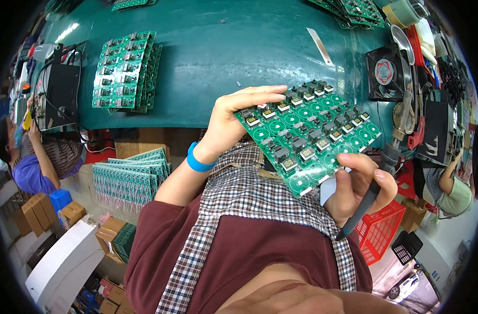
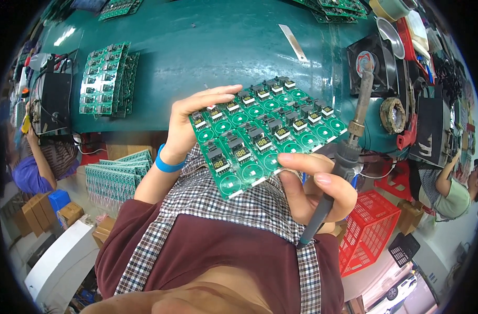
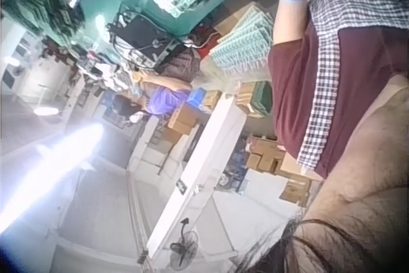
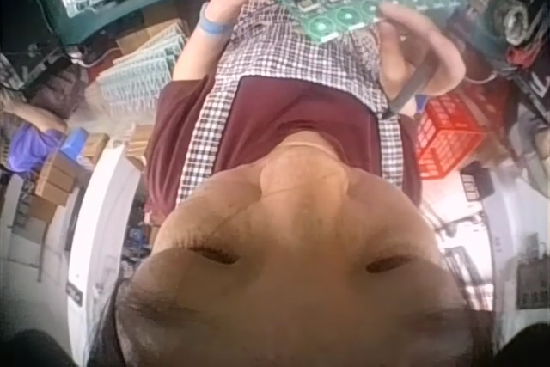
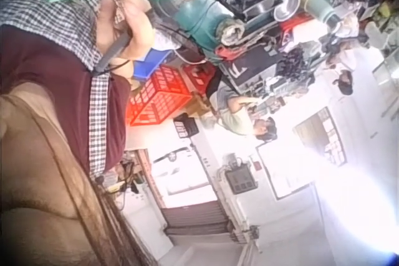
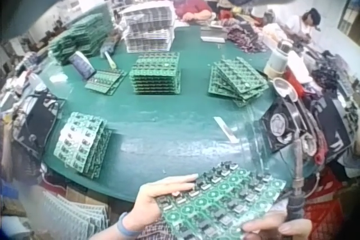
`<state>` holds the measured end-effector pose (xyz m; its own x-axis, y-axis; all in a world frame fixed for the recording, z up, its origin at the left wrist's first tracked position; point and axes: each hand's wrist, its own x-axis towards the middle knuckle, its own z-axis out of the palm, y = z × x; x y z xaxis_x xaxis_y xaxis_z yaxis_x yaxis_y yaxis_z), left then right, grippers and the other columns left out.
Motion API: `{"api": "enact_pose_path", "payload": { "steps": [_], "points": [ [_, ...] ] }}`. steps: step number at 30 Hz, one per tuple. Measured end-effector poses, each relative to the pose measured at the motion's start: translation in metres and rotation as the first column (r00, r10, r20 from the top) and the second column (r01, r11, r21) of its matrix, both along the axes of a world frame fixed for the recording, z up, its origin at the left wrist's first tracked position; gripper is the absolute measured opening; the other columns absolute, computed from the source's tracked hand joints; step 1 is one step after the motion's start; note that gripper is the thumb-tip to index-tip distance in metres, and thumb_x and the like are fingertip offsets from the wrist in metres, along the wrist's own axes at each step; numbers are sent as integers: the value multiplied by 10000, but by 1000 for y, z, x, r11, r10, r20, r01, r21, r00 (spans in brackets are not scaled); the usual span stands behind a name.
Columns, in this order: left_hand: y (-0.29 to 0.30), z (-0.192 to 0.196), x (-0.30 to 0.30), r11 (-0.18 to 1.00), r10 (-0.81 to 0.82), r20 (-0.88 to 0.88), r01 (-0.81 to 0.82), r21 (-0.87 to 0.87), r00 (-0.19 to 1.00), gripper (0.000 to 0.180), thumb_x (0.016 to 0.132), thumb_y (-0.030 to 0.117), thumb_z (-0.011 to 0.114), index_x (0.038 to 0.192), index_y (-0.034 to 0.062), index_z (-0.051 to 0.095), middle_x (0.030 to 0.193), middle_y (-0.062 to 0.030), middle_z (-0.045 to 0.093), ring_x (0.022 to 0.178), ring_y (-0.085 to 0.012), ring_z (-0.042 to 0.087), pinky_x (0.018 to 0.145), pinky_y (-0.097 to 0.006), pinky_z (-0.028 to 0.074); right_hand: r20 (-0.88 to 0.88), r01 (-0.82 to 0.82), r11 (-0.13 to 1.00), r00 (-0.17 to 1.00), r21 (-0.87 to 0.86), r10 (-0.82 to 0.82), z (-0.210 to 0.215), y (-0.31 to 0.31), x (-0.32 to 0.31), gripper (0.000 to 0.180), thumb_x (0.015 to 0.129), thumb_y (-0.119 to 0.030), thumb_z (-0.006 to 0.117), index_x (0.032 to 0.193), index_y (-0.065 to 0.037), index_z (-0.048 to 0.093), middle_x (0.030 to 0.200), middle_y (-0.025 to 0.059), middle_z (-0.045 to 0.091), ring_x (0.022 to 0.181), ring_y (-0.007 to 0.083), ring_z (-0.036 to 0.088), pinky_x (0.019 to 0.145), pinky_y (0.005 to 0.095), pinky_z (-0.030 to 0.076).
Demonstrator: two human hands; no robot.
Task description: The person assembles electronic components onto green printed circuit boards using a soldering iron and wire cutters.
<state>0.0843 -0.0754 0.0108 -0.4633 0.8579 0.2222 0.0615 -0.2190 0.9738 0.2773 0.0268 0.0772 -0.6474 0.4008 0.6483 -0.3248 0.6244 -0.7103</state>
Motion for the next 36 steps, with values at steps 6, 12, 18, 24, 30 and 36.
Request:
{"api": "enact_pose_path", "payload": {
  "steps": [6, 12, 18, 24, 30, 36],
  "points": [
    [0, 4, -2, 1000, 9, -90, -9, 5, 996, 304, 699, -4, 598, 994, 60, 638, 1083, -103, 600, 977, -215, 560, 835, -293, 424, -19, 43, 998, 999, -38, -44, -2, -1, 1, 549, 703, 133, 592, 1134, -44, 302, 877, 261, 593, 749, 263, 619, 661, 308, 473],
    [-1, 6, -2, 999, 22, -103, -20, 25, 994, 291, 710, 5, 593, 992, 59, 637, 1082, -104, 599, 988, -227, 558, 843, -308, 425, -53, 6, 1000, 999, -28, -7, -3, 2, 1, 570, 685, 150, 584, 1143, -39, 302, 885, 270, 588, 727, 257, 614, 644, 300, 467],
    [-1, 10, -4, 997, 57, -133, -50, 58, 989, 274, 714, 7, 588, 980, 49, 641, 1081, -112, 596, 989, -240, 561, 845, -320, 439, -50, -33, 999, 998, 14, 34, -2, 4, 2, 608, 664, 159, 583, 1162, -51, 304, 884, 283, 584, 597, 196, 550, 563, 271, 430],
    [-2, 12, -4, 996, 65, -135, -56, 72, 989, 283, 697, 3, 605, 974, 47, 645, 1081, -114, 595, 988, -238, 563, 845, -319, 443, -26, -71, 997, 997, 14, 71, -3, 6, 6, 617, 662, 154, 594, 1165, -62, 309, 887, 283, 583, 558, 184, 525, 512, 255, 410],
    [-3, 13, -5, 996, 68, -142, -59, 68, 988, 300, 680, 3, 620, 976, 50, 646, 1087, -109, 592, 993, -233, 556, 846, -318, 442, -35, -55, 998, 998, 8, 56, -2, 3, 4, 617, 667, 159, 587, 1172, -58, 306, 901, 281, 582, 590, 193, 531, 556, 269, 419],
    [-4, 14, -6, 997, 14, -112, -6, 78, 994, 323, 642, 20, 661, 963, 65, 656, 1129, -105, 563, 1032, -228, 527, 854, -311, 434, 4, -13, 999, 1000, -38, 13, -2, 0, 5, 584, 700, 130, 593, 1164, -75, 304, 920, 255, 586, 704, 229, 584, 639, 296, 446]
  ]
}}
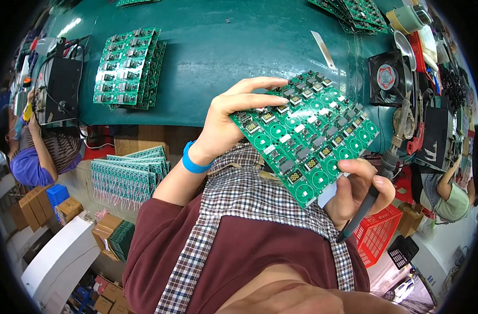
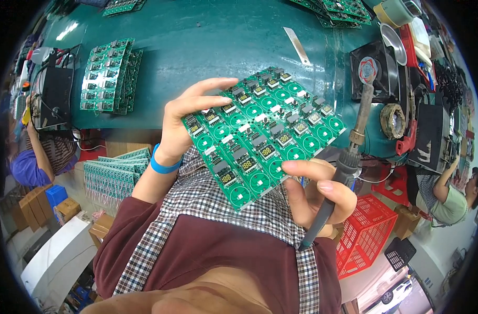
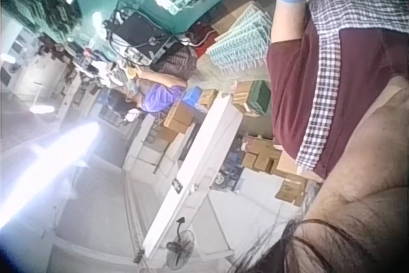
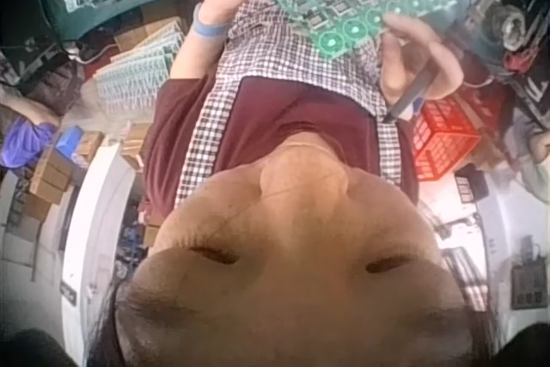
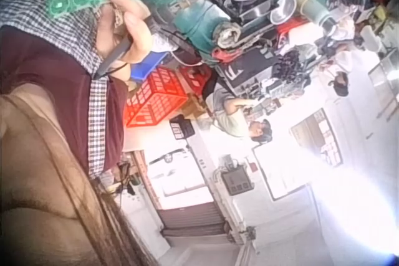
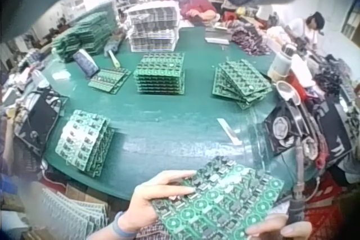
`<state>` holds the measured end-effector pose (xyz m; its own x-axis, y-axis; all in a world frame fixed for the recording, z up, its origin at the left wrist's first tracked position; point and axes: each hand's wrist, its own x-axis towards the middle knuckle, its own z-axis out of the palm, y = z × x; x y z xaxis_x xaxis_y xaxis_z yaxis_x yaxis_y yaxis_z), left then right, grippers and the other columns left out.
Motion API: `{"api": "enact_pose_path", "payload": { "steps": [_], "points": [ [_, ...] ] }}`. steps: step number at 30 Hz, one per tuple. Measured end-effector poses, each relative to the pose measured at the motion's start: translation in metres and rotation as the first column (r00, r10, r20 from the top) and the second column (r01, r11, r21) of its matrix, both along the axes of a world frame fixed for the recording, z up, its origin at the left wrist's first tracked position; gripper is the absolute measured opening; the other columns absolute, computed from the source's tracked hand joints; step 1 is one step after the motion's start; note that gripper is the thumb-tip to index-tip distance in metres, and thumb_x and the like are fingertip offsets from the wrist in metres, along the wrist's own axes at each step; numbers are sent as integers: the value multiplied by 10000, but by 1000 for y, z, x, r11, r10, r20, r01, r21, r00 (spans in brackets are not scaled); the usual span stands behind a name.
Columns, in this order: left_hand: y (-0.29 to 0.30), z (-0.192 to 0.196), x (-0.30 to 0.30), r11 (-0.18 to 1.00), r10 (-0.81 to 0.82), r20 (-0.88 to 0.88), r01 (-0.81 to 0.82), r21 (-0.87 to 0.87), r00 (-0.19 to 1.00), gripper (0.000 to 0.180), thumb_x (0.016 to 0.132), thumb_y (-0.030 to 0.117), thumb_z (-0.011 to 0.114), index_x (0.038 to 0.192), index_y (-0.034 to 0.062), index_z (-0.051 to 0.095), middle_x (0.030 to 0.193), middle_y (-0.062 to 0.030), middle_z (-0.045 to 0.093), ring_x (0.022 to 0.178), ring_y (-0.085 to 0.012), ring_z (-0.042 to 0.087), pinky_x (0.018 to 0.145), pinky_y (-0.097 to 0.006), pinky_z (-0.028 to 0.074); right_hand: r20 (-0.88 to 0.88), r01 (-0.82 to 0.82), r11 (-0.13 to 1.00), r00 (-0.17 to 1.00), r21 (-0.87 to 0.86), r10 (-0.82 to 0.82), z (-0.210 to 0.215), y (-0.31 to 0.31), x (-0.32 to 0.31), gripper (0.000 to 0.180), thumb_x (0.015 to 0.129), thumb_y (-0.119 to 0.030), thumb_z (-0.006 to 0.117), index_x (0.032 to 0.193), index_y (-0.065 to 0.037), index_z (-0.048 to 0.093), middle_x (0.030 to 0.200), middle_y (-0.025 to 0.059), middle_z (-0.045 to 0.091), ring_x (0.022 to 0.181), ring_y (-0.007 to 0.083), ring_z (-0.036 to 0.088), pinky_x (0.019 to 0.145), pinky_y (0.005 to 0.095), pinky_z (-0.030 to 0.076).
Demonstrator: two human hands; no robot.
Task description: The person assembles electronic components onto green printed circuit boards using a soldering iron and wire cutters.
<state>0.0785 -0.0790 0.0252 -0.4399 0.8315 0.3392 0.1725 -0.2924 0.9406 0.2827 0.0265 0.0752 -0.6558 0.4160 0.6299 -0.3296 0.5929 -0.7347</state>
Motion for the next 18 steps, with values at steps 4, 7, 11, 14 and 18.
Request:
{"api": "enact_pose_path", "payload": {
  "steps": [4, 7, 11, 14, 18],
  "points": [
    [1, -1, -1, 998, -51, 94, 46, 53, 994, 268, 637, 25, 672, 901, 65, 676, 1137, -123, 548, 1051, -241, 513, 868, -328, 426, 43, 2, 1000, 999, -21, -1, 0, -1, 2, 566, 712, 114, 600, 1154, -82, 307, 921, 239, 590, 770, 243, 595, 679, 302, 447],
    [4, -6, 1, 986, -116, 160, 95, 135, 980, 237, 637, 23, 677, 871, 65, 682, 1118, -128, 555, 1064, -254, 504, 873, -346, 422, 44, 25, 997, 999, -77, -21, -3, -3, 4, 558, 714, 101, 607, 1150, -81, 309, 918, 232, 594, 781, 246, 594, 686, 308, 446],
    [3, -12, 1, 979, -161, 246, 124, 159, 956, 201, 623, 9, 687, 819, 50, 678, 1047, -132, 582, 1071, -306, 511, 898, -386, 418, 87, 12, 997, 996, -76, -5, -1, 0, 10, 468, 778, -21, 606, 1143, -79, 320, 903, 224, 603, 791, 246, 594, 691, 325, 439],
    [5, -9, 1, 974, -138, 246, 86, 211, 959, 181, 614, 11, 694, 790, 46, 674, 992, -132, 602, 1070, -334, 511, 908, -404, 417, 74, -14, 998, 997, -67, 19, -6, 1, 12, 394, 881, -258, 503, 1170, -70, 312, 896, 226, 604, 786, 246, 595, 708, 340, 429],
    [4, -10, 0, 967, -138, 188, 91, 239, 972, 194, 598, 17, 706, 786, 48, 675, 961, -125, 614, 1082, -343, 498, 911, -417, 409, -110, 147, 988, 984, 41, -141, -17, 14, 24, 663, 855, -583, 309, 1193, -13, 307, 795, 203, 596, 531, 192, 545, 442, 234, 405]
  ]
}}
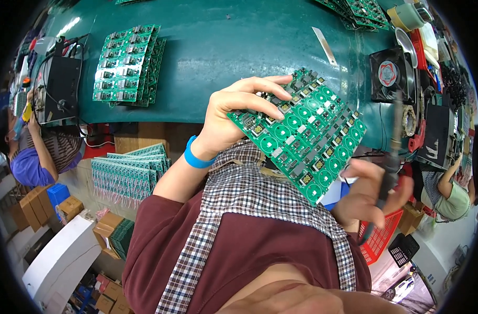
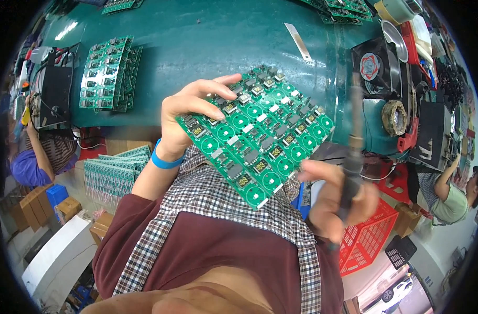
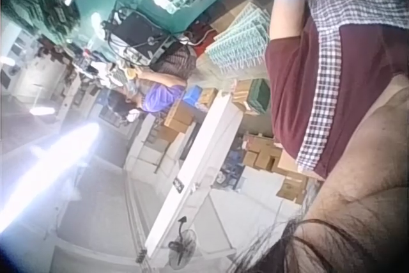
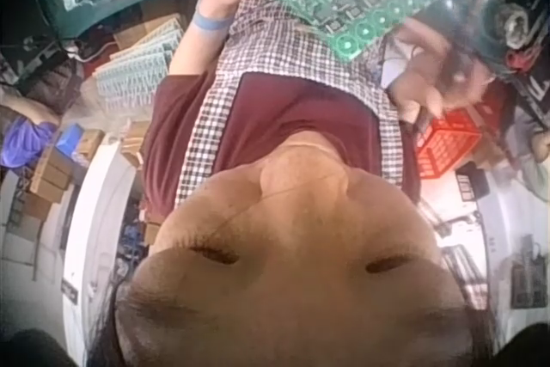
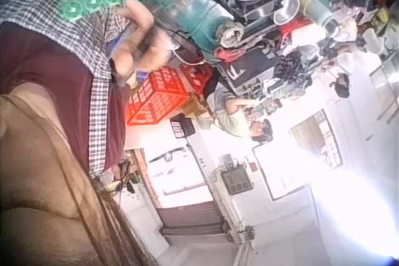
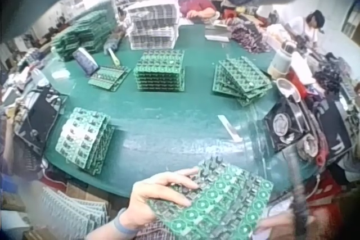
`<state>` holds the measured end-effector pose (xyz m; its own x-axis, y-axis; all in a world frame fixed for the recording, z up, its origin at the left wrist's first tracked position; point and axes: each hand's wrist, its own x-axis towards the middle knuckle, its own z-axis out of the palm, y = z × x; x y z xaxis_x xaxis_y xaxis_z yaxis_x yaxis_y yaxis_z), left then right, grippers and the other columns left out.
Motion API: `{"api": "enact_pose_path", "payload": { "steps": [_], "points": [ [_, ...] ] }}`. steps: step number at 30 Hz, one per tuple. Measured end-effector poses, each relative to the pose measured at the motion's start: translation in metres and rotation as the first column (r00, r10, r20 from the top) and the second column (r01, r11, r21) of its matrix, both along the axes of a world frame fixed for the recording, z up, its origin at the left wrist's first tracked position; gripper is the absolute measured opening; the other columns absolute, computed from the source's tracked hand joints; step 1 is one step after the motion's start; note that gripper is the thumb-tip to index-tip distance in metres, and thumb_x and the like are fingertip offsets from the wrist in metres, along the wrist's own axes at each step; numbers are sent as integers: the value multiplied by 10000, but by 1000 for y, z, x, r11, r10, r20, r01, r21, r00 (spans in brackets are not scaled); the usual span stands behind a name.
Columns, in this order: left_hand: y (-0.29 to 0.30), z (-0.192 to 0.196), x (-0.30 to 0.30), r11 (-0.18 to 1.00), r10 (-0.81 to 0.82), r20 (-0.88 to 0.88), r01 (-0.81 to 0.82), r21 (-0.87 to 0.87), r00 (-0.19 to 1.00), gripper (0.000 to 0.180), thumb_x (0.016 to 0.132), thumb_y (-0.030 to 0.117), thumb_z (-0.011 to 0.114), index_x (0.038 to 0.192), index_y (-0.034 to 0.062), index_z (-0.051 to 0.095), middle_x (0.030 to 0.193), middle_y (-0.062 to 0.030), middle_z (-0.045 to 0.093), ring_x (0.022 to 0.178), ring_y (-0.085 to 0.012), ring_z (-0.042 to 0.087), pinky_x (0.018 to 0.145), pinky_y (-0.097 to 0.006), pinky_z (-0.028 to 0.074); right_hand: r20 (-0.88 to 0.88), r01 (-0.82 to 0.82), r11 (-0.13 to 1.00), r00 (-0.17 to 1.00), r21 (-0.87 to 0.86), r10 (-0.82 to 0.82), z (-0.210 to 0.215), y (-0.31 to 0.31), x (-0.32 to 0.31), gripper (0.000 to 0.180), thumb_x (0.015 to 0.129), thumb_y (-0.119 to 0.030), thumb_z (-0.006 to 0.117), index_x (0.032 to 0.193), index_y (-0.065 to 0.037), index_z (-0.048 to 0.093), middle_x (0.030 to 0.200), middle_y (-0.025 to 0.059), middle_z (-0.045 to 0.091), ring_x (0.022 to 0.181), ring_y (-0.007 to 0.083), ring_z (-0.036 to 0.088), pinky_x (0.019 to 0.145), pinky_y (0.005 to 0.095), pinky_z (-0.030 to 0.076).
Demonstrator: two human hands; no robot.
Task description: The person assembles electronic components onto green printed circuit boards using a soldering iron and wire cutters.
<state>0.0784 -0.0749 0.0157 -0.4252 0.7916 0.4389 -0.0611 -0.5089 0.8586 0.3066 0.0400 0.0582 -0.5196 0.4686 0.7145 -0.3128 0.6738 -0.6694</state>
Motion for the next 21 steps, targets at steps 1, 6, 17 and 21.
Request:
{"api": "enact_pose_path", "payload": {
  "steps": [1, 6, 17, 21],
  "points": [
    [1, -1, -1, 1000, -13, -33, 13, 6, 999, 197, 593, 17, 708, 785, 49, 675, 961, -121, 615, 1084, -341, 496, 911, -418, 407, 2, 7, 1000, 1000, -1, -7, 7, 0, -5, 663, 855, -583, 309, 1193, -13, 307, 795, 203, 596, 531, 192, 545, 442, 234, 405],
    [1, 3, -2, 999, -15, -123, 10, -38, 992, 202, 587, 10, 707, 782, 50, 676, 956, -108, 619, 1081, -330, 499, 908, -416, 407, -7, 121, 970, 992, -212, -125, 49, 10, 2, 613, 794, -543, 515, 1059, 2, 423, 577, 69, 441, 393, 121, 371, 339, 210, 294],
    [2, 1, 3, 995, -74, -74, 68, -79, 994, 217, 578, 14, 714, 790, 41, 673, 936, -106, 616, 1066, -329, 508, 894, -419, 417, 386, -343, 930, 847, -129, 366, 68, 25, -26, 258, 528, -108, 626, 757, 11, 643, 632, 98, 537, 467, 127, 480, 412, 219, 360],
    [1, 0, 3, 993, -80, -100, 70, -96, 992, 224, 575, 16, 717, 794, 37, 673, 932, -104, 614, 1060, -325, 511, 891, -417, 418, 463, -360, 924, 802, -128, 377, 72, 23, -31, 258, 537, -45, 620, 790, 5, 640, 666, 99, 550, 487, 154, 517, 435, 240, 408]
  ]
}}
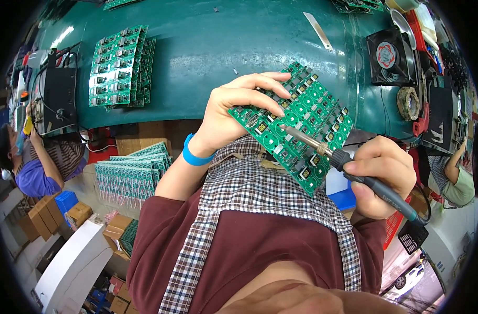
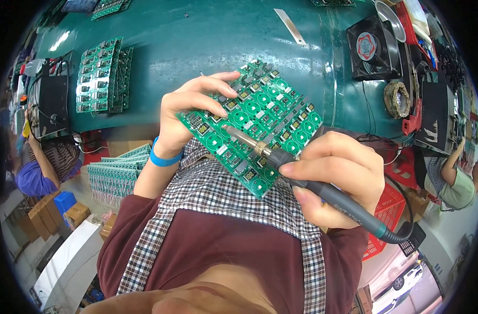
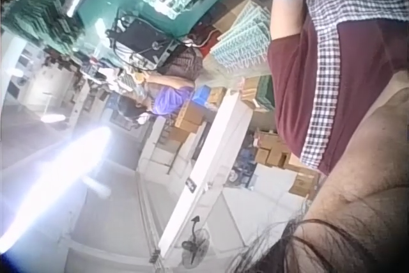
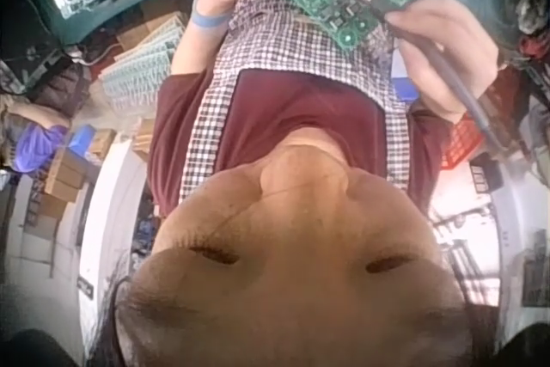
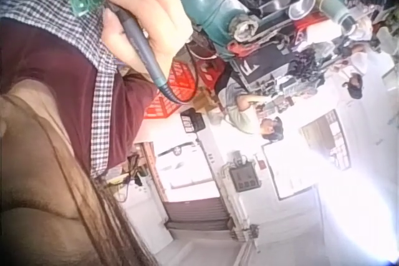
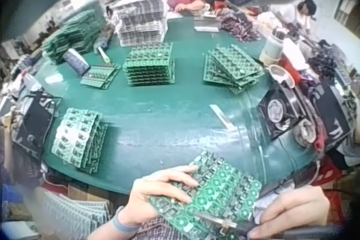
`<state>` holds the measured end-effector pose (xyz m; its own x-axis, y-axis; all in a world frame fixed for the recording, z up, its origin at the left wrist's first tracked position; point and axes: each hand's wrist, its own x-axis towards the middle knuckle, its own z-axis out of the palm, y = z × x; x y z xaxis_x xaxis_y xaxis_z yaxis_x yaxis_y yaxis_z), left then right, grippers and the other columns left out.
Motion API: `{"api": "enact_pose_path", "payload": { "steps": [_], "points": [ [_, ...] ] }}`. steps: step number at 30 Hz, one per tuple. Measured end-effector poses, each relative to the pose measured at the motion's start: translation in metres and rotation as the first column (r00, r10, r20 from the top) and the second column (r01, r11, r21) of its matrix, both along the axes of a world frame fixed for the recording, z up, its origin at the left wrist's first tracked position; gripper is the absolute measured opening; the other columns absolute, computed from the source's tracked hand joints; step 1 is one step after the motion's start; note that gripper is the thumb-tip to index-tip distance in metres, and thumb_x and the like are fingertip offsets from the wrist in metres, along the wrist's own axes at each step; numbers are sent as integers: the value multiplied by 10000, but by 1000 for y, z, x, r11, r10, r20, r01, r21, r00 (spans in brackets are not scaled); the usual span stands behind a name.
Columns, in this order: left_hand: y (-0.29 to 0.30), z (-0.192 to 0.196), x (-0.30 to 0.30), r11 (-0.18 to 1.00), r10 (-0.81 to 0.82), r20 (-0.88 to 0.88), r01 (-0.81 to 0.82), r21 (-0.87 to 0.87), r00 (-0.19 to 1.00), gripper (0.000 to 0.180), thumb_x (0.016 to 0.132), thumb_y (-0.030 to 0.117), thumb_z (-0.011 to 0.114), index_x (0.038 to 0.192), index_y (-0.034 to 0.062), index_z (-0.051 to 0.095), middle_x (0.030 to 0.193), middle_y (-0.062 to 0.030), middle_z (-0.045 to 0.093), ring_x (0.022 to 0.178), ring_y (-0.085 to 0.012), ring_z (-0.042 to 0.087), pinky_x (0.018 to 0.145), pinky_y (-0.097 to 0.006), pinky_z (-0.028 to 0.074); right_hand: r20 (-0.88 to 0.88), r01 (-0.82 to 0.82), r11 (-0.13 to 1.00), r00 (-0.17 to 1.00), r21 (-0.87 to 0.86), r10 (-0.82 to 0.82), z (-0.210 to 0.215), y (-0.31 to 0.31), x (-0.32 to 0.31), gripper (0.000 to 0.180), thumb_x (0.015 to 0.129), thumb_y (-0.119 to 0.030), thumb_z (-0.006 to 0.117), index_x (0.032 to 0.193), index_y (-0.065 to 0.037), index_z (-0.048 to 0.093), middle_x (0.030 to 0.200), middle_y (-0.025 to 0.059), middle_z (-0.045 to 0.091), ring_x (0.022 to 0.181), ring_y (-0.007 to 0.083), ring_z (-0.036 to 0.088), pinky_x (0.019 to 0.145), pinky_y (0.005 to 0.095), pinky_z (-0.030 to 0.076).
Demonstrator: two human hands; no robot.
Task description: The person assembles electronic components onto green printed circuit boards using a soldering iron and wire cutters.
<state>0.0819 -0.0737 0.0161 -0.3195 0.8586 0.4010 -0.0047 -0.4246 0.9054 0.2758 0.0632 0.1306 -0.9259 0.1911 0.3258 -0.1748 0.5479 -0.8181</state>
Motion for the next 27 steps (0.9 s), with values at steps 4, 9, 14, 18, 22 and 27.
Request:
{"api": "enact_pose_path", "payload": {
  "steps": [4, 9, 14, 18, 22, 27],
  "points": [
    [0, 1, 1, 1000, 3, -4, -3, 1, 1000, 226, 575, 16, 716, 795, 36, 673, 936, -103, 613, 1057, -321, 513, 895, -417, 416, 43, -14, 999, 999, 35, 13, 3, -1, -2, 244, 557, -32, 632, 798, 7, 635, 684, 100, 559, 516, 163, 547, 450, 249, 433],
    [-1, 2, 0, 1000, 1, -11, -1, -6, 1000, 223, 576, 20, 715, 795, 36, 672, 938, -105, 612, 1052, -318, 515, 903, -422, 411, 57, -4, 999, 998, 49, 2, 2, -3, -3, 227, 571, -55, 646, 786, 14, 629, 674, 93, 575, 504, 156, 556, 429, 243, 436],
    [0, 1, 0, 1000, 0, -20, 0, -4, 1000, 219, 579, 25, 713, 794, 36, 672, 933, -107, 613, 1044, -314, 518, 909, -427, 407, 30, 18, 998, 999, 59, -20, 0, -5, -5, 229, 567, -63, 647, 781, 16, 627, 652, 98, 582, 491, 162, 555, 417, 242, 435],
    [0, 1, 0, 1000, -2, -9, 2, -1, 1000, 213, 584, 30, 711, 793, 36, 672, 934, -109, 614, 1042, -313, 520, 912, -428, 405, 53, 9, 998, 999, 68, -12, 2, -6, -7, 229, 567, -66, 648, 781, 16, 627, 652, 99, 582, 498, 166, 560, 421, 246, 440],
    [0, 0, 0, 1000, -5, -4, 5, -4, 1000, 213, 586, 30, 710, 795, 38, 672, 940, -109, 614, 1049, -316, 516, 911, -424, 405, 66, 6, 998, 998, 67, -10, 2, -6, -7, 232, 566, -60, 649, 786, 13, 630, 647, 97, 577, 504, 170, 563, 427, 252, 447],
    [0, 0, 0, 1000, -7, -2, 7, 0, 1000, 213, 587, 25, 708, 797, 39, 672, 945, -108, 613, 1054, -318, 514, 907, -420, 406, 67, 25, 996, 997, 81, -31, 1, -7, -7, 252, 543, -44, 648, 790, 4, 636, 638, 94, 568, 505, 178, 563, 435, 259, 453]
  ]
}}
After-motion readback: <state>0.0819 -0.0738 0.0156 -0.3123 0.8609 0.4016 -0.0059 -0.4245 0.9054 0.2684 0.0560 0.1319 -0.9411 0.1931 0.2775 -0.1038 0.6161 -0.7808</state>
